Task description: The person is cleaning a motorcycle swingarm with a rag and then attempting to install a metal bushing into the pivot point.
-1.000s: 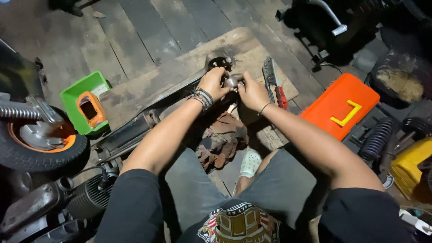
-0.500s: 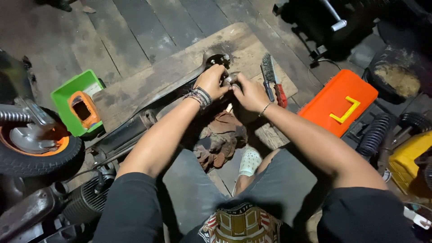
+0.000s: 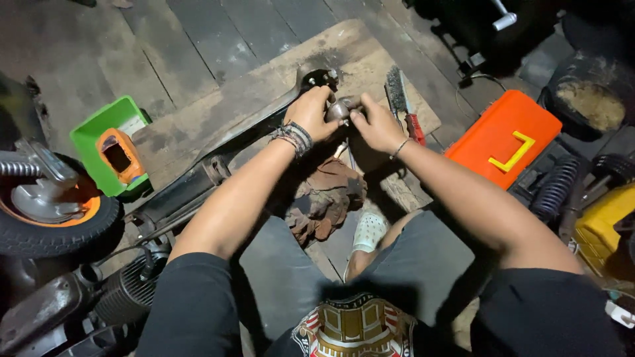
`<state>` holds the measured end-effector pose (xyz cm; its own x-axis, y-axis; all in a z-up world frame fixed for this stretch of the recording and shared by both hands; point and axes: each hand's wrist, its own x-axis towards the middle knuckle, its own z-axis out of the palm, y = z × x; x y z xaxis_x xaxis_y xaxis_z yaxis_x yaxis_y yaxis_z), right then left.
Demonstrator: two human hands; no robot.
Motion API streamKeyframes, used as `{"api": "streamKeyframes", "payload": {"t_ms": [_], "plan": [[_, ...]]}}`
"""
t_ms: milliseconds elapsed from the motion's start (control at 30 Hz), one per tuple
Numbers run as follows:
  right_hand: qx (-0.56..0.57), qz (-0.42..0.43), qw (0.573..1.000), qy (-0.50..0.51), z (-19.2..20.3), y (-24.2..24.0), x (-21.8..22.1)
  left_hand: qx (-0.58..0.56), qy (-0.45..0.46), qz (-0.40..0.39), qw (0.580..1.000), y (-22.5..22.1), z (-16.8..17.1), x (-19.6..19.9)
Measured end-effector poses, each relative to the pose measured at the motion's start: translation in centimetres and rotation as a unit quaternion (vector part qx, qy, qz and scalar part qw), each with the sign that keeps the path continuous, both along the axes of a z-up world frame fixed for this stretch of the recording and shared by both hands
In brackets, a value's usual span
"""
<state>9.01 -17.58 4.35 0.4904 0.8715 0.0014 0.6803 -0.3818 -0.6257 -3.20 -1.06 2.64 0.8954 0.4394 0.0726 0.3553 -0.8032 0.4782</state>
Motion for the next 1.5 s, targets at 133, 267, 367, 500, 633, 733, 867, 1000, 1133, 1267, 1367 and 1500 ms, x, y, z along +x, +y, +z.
{"api": "streamKeyframes", "payload": {"t_ms": [133, 267, 367, 500, 633, 733, 867, 1000, 1133, 1267, 1367, 1500], "plan": [[-0.032, -0.035, 0.999, -0.009, -0.7, -0.3, 1.2, 0.019, 0.018, -0.001, 1.000, 0.0, -0.6, 0.3], [-0.039, -0.009, 0.999, 0.031, 0.1, -0.4, 0.4, 0.021, 0.024, 0.003, 0.999, -0.3, 0.0, 0.1], [-0.062, -0.040, 0.997, -0.021, -0.5, -0.7, 1.1, 0.007, 0.027, -0.003, 1.000, -0.6, 0.9, 0.0], [-0.048, -0.007, 0.999, 0.010, -0.8, -0.7, 1.3, 0.004, 0.028, 0.006, 1.000, -0.5, 0.5, -0.1], [-0.025, -0.008, 0.999, 0.046, -1.3, -0.7, 1.0, 0.002, 0.022, 0.001, 1.000, -0.4, 0.5, 0.1], [-0.037, 0.006, 0.999, -0.002, -0.6, -0.7, 1.1, 0.007, 0.036, 0.001, 0.999, -0.5, 0.9, 0.1], [-0.044, -0.005, 0.999, -0.007, 0.6, -0.6, 0.8, 0.005, 0.040, 0.002, 0.999, -0.3, 0.8, 0.2], [-0.040, 0.012, 0.999, -0.011, -0.2, -0.3, 1.7, 0.008, 0.046, 0.000, 0.999, -0.4, 0.6, 0.1], [-0.058, 0.007, 0.998, -0.006, -0.2, 0.0, 1.4, 0.006, 0.029, -0.011, 1.000, -0.6, 1.0, -0.1], [-0.062, -0.007, 0.998, -0.025, -1.3, -0.1, 2.6, 0.001, 0.026, -0.013, 1.000, 0.0, 0.4, 0.1], [-0.028, -0.002, 1.000, 0.004, -1.3, -0.2, 2.3, -0.003, 0.025, -0.012, 1.000, 0.0, 0.4, -0.1], [-0.013, -0.007, 1.000, -0.006, -0.9, 0.0, 2.1, -0.001, 0.021, -0.015, 1.000, 0.2, 0.4, 0.2]]}}
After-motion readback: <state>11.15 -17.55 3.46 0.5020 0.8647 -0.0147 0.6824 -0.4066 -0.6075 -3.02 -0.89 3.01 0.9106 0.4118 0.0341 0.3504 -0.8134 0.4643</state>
